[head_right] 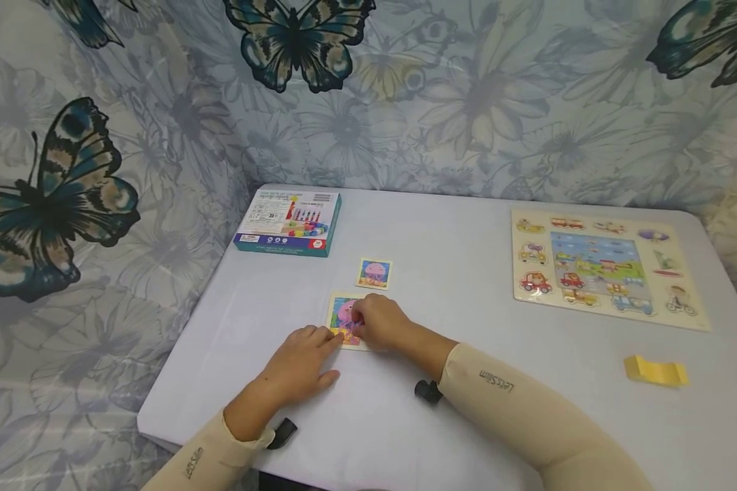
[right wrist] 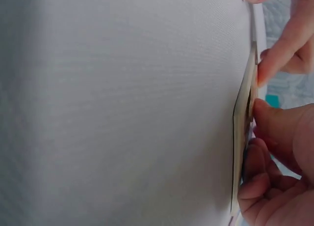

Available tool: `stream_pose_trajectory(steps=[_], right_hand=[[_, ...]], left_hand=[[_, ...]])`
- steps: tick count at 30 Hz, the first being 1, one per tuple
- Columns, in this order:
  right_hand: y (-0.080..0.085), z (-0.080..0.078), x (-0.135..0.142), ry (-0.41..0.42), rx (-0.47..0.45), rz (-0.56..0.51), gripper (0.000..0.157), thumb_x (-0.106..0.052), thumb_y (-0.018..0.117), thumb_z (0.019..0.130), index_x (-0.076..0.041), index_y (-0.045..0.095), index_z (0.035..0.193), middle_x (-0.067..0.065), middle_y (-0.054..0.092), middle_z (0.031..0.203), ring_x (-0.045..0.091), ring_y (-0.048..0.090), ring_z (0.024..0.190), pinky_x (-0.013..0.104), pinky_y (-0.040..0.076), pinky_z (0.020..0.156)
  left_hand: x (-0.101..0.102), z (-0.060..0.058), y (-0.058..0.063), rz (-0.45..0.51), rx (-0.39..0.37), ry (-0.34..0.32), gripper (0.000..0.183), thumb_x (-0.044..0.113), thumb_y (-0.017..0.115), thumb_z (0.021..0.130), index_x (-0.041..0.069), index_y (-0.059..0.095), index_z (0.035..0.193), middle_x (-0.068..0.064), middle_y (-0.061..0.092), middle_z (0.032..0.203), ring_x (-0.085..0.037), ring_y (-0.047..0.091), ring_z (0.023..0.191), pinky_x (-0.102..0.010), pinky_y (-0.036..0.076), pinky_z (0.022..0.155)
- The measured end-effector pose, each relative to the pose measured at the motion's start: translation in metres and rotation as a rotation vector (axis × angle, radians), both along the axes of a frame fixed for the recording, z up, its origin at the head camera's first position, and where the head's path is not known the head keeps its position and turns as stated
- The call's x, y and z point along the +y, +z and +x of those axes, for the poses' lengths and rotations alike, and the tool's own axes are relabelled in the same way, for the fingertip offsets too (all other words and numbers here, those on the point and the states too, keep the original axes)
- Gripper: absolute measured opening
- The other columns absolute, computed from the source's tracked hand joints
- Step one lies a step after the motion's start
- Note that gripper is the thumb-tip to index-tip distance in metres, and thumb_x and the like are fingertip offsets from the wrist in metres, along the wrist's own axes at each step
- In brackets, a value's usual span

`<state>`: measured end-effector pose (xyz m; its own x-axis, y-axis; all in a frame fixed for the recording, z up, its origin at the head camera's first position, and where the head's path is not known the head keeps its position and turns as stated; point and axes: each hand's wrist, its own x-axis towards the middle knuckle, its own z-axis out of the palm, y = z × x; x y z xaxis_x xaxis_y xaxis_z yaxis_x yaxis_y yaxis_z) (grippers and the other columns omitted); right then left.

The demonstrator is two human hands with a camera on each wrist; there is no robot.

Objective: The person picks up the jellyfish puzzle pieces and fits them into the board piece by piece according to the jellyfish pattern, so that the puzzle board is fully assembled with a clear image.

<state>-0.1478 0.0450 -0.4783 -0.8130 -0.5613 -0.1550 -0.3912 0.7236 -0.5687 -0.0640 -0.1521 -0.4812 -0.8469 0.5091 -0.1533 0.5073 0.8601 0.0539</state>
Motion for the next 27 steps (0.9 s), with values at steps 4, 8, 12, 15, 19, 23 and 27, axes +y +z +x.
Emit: stream_pose_trajectory(steps=[4,8,12,15,19,23,27], right_hand=[[0.000,-0.001,0.003,-0.018,0.013,0.004,0.013,-0.016,0.082,0.087,-0.014,0.069,0.086,-0.003,0.056,0.077,0.013,0.051,0.072,0.026,0.045,0.064],[-0.002,-0.002,0.005,-0.036,0.037,0.000,0.017,-0.018,0.084,0.085,-0.014,0.067,0.083,-0.002,0.055,0.075,0.013,0.050,0.070,0.026,0.043,0.062],[-0.003,0.001,0.008,-0.026,0.079,0.015,0.018,-0.021,0.084,0.085,-0.012,0.068,0.086,-0.002,0.055,0.078,0.014,0.050,0.072,0.028,0.044,0.065],[-0.001,0.004,0.017,-0.012,0.151,0.081,0.021,-0.026,0.084,0.085,-0.013,0.072,0.094,0.000,0.059,0.086,0.017,0.052,0.081,0.033,0.048,0.074],[0.009,0.010,0.042,-0.042,0.157,0.201,0.037,-0.034,0.085,0.083,-0.017,0.074,0.113,0.007,0.064,0.112,0.026,0.054,0.102,0.045,0.049,0.090],[0.020,0.021,0.083,-0.070,0.093,0.290,0.057,-0.038,0.089,0.078,-0.018,0.068,0.128,0.014,0.059,0.128,0.033,0.053,0.114,0.054,0.049,0.093],[0.020,0.036,0.126,-0.096,0.056,0.314,0.065,-0.037,0.092,0.073,-0.016,0.064,0.129,0.015,0.057,0.126,0.034,0.053,0.111,0.055,0.048,0.089]], left_hand=[[0.003,-0.001,0.000,-0.005,0.012,-0.001,0.062,0.048,0.067,0.095,0.014,0.058,0.146,0.000,0.055,0.117,-0.019,0.050,0.109,-0.039,0.045,0.105],[0.007,-0.002,0.002,-0.007,0.019,-0.003,0.060,0.049,0.066,0.096,0.013,0.059,0.144,-0.001,0.055,0.118,-0.019,0.050,0.108,-0.039,0.045,0.103],[0.009,-0.002,0.003,-0.024,0.029,-0.002,0.060,0.049,0.065,0.096,0.013,0.059,0.144,-0.002,0.056,0.120,-0.019,0.050,0.107,-0.039,0.046,0.103],[0.009,-0.002,0.003,-0.035,0.028,0.003,0.060,0.049,0.066,0.096,0.013,0.059,0.144,-0.002,0.057,0.122,-0.020,0.051,0.109,-0.039,0.046,0.104],[0.010,0.000,0.001,-0.028,0.021,0.013,0.059,0.048,0.067,0.095,0.013,0.059,0.142,-0.002,0.058,0.122,-0.020,0.051,0.109,-0.039,0.046,0.104],[0.010,0.001,0.001,-0.003,0.039,0.016,0.056,0.047,0.068,0.094,0.012,0.060,0.138,-0.002,0.058,0.119,-0.020,0.051,0.108,-0.040,0.046,0.104],[0.010,0.002,0.000,0.008,0.078,0.006,0.053,0.046,0.070,0.093,0.012,0.062,0.133,-0.003,0.059,0.118,-0.021,0.052,0.110,-0.041,0.046,0.104]])
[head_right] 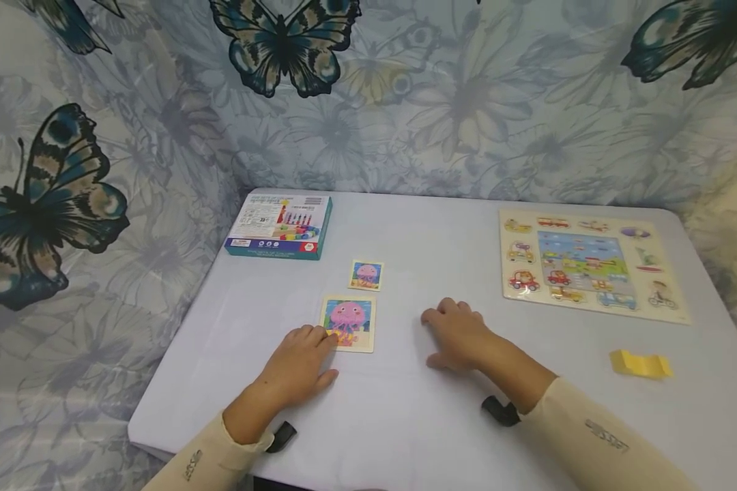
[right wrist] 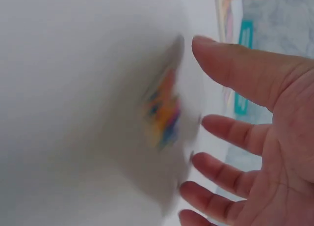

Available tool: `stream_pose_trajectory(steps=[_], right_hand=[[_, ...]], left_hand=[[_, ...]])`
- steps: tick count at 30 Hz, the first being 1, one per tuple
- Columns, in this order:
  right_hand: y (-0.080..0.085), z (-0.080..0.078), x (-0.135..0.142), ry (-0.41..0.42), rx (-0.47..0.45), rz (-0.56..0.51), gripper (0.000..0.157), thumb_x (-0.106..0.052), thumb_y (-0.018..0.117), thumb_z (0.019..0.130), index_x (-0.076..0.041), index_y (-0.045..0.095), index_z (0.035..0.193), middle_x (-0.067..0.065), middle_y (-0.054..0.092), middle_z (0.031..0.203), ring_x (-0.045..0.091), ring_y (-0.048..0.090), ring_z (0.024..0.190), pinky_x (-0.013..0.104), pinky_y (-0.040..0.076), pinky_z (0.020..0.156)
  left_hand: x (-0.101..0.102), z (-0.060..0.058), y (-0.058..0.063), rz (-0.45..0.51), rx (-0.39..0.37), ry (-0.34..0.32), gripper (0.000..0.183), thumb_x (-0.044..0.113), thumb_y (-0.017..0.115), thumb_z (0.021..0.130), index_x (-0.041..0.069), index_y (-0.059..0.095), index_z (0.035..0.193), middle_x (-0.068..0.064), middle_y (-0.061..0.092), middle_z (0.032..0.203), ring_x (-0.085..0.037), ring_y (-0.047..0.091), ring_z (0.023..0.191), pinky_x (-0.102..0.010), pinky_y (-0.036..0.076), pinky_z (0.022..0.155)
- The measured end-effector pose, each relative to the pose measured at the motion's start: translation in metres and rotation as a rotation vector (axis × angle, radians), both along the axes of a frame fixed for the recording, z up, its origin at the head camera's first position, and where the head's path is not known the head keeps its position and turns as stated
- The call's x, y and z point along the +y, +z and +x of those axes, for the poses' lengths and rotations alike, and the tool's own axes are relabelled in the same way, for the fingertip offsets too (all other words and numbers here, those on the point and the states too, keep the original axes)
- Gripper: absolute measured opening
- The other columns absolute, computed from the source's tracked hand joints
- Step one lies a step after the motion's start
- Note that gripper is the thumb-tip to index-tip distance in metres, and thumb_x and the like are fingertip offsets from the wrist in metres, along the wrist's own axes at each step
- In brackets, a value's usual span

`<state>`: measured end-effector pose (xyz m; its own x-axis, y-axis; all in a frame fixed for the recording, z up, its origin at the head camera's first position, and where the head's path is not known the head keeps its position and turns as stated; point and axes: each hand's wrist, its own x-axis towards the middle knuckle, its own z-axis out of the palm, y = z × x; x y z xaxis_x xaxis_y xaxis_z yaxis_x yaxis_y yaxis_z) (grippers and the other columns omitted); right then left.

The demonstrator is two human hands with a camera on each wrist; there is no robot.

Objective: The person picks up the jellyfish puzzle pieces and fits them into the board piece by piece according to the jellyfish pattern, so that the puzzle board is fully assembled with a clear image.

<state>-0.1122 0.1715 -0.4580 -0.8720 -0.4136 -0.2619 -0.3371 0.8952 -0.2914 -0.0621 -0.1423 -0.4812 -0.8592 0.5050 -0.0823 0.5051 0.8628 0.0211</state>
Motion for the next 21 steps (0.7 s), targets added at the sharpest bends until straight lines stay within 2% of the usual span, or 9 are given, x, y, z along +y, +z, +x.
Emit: stream_pose_trajectory(steps=[3,5,8,11,16,21], right_hand=[[-0.004,0.012,0.021,-0.041,-0.010,-0.032,0.061,-0.034,0.092,0.073,-0.015,0.065,0.124,0.013,0.057,0.120,0.031,0.052,0.105,0.050,0.048,0.084],[-0.008,0.019,0.028,-0.064,0.004,-0.063,0.052,-0.032,0.091,0.075,-0.015,0.068,0.117,0.011,0.058,0.116,0.029,0.052,0.102,0.046,0.048,0.083],[-0.013,0.027,0.032,-0.074,0.031,-0.126,0.033,-0.026,0.090,0.077,-0.017,0.070,0.102,0.006,0.058,0.107,0.026,0.053,0.099,0.043,0.049,0.082],[-0.016,0.032,0.032,-0.084,0.053,-0.169,0.026,-0.021,0.090,0.077,-0.019,0.067,0.089,0.002,0.057,0.100,0.024,0.053,0.096,0.043,0.050,0.083],[-0.013,0.033,0.029,-0.107,0.031,-0.170,0.028,-0.016,0.090,0.076,-0.020,0.065,0.087,-0.002,0.058,0.092,0.019,0.054,0.086,0.040,0.050,0.078],[-0.002,0.022,0.021,-0.110,-0.007,-0.178,0.018,-0.008,0.084,0.082,-0.019,0.070,0.085,-0.005,0.063,0.082,0.015,0.056,0.078,0.037,0.050,0.073]], left_hand=[[0.000,0.000,-0.002,-0.004,0.024,-0.005,0.053,0.046,0.071,0.093,0.011,0.062,0.132,-0.003,0.059,0.124,-0.022,0.052,0.114,-0.042,0.045,0.106],[0.000,0.001,-0.002,-0.002,0.021,-0.007,0.057,0.046,0.071,0.092,0.010,0.061,0.135,-0.003,0.058,0.131,-0.023,0.052,0.120,-0.042,0.044,0.109],[0.003,0.002,-0.001,0.006,-0.014,-0.013,0.062,0.046,0.070,0.093,0.010,0.056,0.143,-0.003,0.055,0.142,-0.024,0.050,0.130,-0.042,0.042,0.114],[0.006,0.004,0.000,0.016,-0.059,-0.023,0.064,0.045,0.068,0.095,0.010,0.053,0.147,-0.003,0.054,0.147,-0.023,0.049,0.137,-0.042,0.039,0.117],[0.010,0.005,0.001,0.008,-0.101,-0.029,0.060,0.043,0.066,0.097,0.011,0.054,0.147,-0.003,0.053,0.150,-0.021,0.048,0.140,-0.039,0.039,0.118],[0.013,0.004,0.002,0.022,-0.101,-0.033,0.059,0.042,0.067,0.096,0.013,0.055,0.146,-0.002,0.053,0.151,-0.021,0.049,0.140,-0.040,0.043,0.115]])
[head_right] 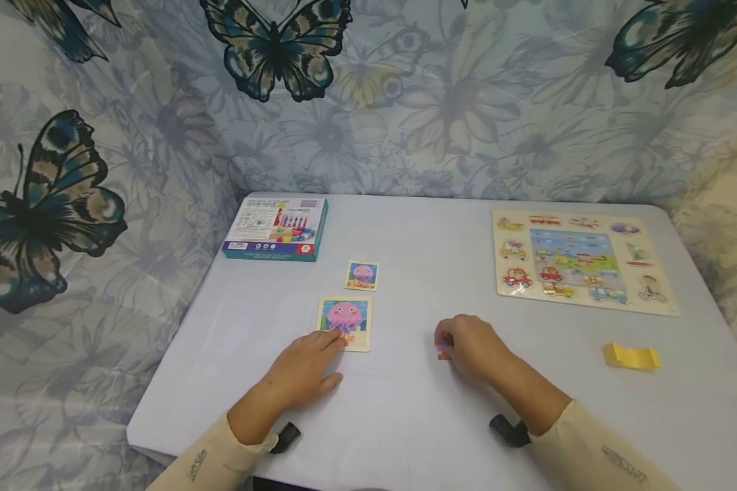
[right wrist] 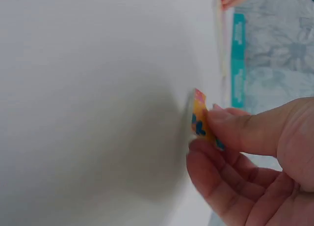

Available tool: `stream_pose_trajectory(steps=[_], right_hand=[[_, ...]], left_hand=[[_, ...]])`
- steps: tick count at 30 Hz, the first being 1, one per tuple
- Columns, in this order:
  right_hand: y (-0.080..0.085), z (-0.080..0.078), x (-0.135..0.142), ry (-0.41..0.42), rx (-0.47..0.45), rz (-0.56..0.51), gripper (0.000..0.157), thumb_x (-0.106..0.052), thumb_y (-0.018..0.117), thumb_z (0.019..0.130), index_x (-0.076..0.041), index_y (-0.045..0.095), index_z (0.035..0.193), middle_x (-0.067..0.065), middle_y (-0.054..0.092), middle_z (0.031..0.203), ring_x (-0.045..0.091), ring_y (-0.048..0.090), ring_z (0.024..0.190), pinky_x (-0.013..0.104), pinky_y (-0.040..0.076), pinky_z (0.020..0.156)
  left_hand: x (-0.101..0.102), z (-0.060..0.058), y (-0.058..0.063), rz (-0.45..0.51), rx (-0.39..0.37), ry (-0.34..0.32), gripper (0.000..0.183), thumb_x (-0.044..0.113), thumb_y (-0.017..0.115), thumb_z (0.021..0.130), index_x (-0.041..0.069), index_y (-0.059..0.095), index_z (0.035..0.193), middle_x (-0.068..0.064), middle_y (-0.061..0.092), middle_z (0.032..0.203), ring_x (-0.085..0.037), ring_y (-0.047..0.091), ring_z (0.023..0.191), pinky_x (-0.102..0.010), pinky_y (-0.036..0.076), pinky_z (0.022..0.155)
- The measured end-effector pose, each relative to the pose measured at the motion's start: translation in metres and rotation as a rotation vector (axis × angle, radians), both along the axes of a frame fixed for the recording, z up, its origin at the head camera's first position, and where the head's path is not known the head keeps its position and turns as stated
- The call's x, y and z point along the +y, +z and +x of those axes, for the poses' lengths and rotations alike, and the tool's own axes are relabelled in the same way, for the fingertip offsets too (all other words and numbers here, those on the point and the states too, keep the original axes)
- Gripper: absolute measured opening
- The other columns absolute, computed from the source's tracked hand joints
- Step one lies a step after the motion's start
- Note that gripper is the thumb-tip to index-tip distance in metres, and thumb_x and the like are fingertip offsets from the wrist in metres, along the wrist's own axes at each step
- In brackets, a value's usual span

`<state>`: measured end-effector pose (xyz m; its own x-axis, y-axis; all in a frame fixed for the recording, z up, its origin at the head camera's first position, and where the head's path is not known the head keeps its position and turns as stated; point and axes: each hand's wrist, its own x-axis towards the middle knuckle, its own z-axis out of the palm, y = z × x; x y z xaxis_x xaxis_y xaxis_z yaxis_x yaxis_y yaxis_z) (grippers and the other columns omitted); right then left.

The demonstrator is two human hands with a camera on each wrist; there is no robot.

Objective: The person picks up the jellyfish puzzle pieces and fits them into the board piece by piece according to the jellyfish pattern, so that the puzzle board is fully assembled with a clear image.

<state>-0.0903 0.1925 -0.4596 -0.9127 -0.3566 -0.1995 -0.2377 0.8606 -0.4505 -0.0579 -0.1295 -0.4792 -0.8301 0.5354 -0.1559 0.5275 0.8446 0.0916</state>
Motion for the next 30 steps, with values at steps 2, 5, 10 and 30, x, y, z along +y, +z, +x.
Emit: stream_pose_trajectory(steps=[2,5,10,30], right_hand=[[0.003,-0.009,-0.010,-0.002,-0.021,-0.040,0.015,-0.006,0.080,0.085,-0.018,0.072,0.089,-0.006,0.065,0.082,0.014,0.058,0.078,0.034,0.051,0.072],[0.001,-0.022,-0.032,0.006,-0.067,-0.139,0.014,-0.007,0.079,0.087,-0.015,0.072,0.097,-0.006,0.065,0.083,0.014,0.058,0.078,0.031,0.051,0.071],[-0.011,-0.041,-0.072,0.039,-0.115,-0.304,0.014,-0.012,0.082,0.086,-0.013,0.071,0.094,-0.004,0.064,0.081,0.012,0.057,0.074,0.025,0.051,0.067],[-0.023,-0.058,-0.116,0.092,-0.096,-0.188,0.026,-0.021,0.088,0.080,-0.011,0.068,0.094,-0.002,0.058,0.074,0.013,0.052,0.068,0.028,0.046,0.064]], left_hand=[[0.000,0.000,0.000,0.023,-0.010,0.005,0.058,0.041,0.068,0.096,0.013,0.056,0.145,-0.003,0.053,0.151,-0.022,0.049,0.140,-0.041,0.045,0.113],[0.002,0.000,0.001,0.042,-0.036,0.017,0.058,0.040,0.069,0.096,0.014,0.055,0.145,-0.004,0.052,0.152,-0.022,0.048,0.140,-0.042,0.046,0.112],[0.007,-0.002,0.001,0.014,-0.049,0.025,0.060,0.041,0.069,0.096,0.019,0.050,0.148,-0.004,0.051,0.153,-0.023,0.047,0.141,-0.043,0.047,0.110],[0.006,0.000,0.000,-0.076,-0.001,0.006,0.059,0.048,0.065,0.097,0.025,0.053,0.150,-0.005,0.049,0.154,-0.022,0.048,0.140,-0.041,0.050,0.105]])
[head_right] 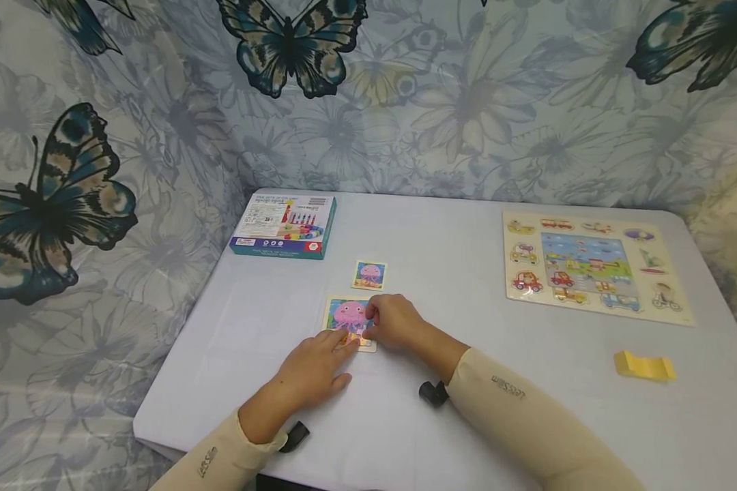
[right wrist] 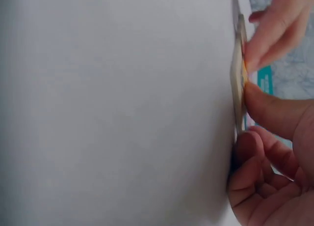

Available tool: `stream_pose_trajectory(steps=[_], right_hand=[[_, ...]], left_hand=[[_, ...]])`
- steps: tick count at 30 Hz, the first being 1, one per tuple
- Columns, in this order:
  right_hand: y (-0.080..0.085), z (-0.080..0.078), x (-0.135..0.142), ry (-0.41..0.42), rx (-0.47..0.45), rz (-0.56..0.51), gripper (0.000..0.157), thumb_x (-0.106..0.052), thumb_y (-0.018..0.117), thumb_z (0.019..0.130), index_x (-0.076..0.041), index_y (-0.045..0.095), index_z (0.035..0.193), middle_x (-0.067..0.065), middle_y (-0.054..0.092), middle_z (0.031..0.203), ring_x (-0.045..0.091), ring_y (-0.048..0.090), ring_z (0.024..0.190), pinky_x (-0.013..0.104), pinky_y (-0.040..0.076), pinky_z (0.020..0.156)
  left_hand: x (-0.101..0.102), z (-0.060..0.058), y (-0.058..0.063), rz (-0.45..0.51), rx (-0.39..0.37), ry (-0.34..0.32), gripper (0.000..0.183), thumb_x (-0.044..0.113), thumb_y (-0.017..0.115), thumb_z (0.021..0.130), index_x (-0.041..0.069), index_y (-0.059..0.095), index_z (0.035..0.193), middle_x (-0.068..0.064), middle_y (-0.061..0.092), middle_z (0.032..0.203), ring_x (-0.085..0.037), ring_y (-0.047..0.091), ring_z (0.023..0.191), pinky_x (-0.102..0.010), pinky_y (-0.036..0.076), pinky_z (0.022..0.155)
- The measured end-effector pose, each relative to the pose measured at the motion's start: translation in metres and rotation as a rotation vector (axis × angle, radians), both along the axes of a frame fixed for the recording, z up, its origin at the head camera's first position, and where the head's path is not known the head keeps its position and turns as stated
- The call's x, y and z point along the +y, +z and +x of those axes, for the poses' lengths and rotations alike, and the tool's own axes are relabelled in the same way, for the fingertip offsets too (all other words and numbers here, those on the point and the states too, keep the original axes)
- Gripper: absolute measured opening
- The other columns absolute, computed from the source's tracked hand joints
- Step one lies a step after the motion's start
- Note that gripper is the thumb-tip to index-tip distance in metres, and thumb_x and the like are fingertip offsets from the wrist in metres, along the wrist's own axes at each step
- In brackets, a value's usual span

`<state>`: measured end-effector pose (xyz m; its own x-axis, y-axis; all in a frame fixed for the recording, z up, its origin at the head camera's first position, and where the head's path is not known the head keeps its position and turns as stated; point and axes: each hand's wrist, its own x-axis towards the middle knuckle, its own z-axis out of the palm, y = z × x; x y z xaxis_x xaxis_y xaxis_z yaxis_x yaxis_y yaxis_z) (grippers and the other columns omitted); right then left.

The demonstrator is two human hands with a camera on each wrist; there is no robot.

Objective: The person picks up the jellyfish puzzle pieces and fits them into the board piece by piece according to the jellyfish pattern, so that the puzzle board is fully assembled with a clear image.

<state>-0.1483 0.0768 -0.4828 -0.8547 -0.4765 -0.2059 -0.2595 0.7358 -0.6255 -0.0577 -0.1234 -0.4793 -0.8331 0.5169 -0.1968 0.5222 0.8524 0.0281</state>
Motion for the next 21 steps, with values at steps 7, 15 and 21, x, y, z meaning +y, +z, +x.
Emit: stream_pose_trajectory(steps=[7,15,21], right_hand=[[0.002,-0.009,0.002,-0.003,-0.073,0.051,0.030,-0.029,0.089,0.080,-0.014,0.065,0.092,-0.001,0.059,0.076,0.014,0.053,0.069,0.029,0.045,0.065],[0.002,-0.001,-0.001,-0.042,-0.017,0.070,0.021,-0.027,0.082,0.088,-0.015,0.064,0.088,0.000,0.058,0.073,0.015,0.053,0.067,0.030,0.043,0.062],[0.008,0.010,0.019,-0.078,0.157,0.127,0.024,-0.027,0.069,0.097,-0.008,0.072,0.110,0.011,0.066,0.108,0.029,0.063,0.103,0.047,0.053,0.093]], left_hand=[[0.002,0.002,0.001,0.001,0.001,0.002,0.056,0.047,0.065,0.097,0.026,0.056,0.148,-0.004,0.050,0.153,-0.021,0.048,0.139,-0.042,0.050,0.104],[0.001,0.002,0.000,0.036,0.007,0.005,0.056,0.047,0.066,0.096,0.025,0.057,0.147,-0.004,0.051,0.151,-0.023,0.048,0.137,-0.044,0.048,0.106],[-0.007,-0.011,-0.002,0.139,-0.045,0.051,0.057,0.049,0.068,0.094,0.027,0.057,0.145,-0.004,0.049,0.151,-0.027,0.042,0.138,-0.049,0.039,0.113]])
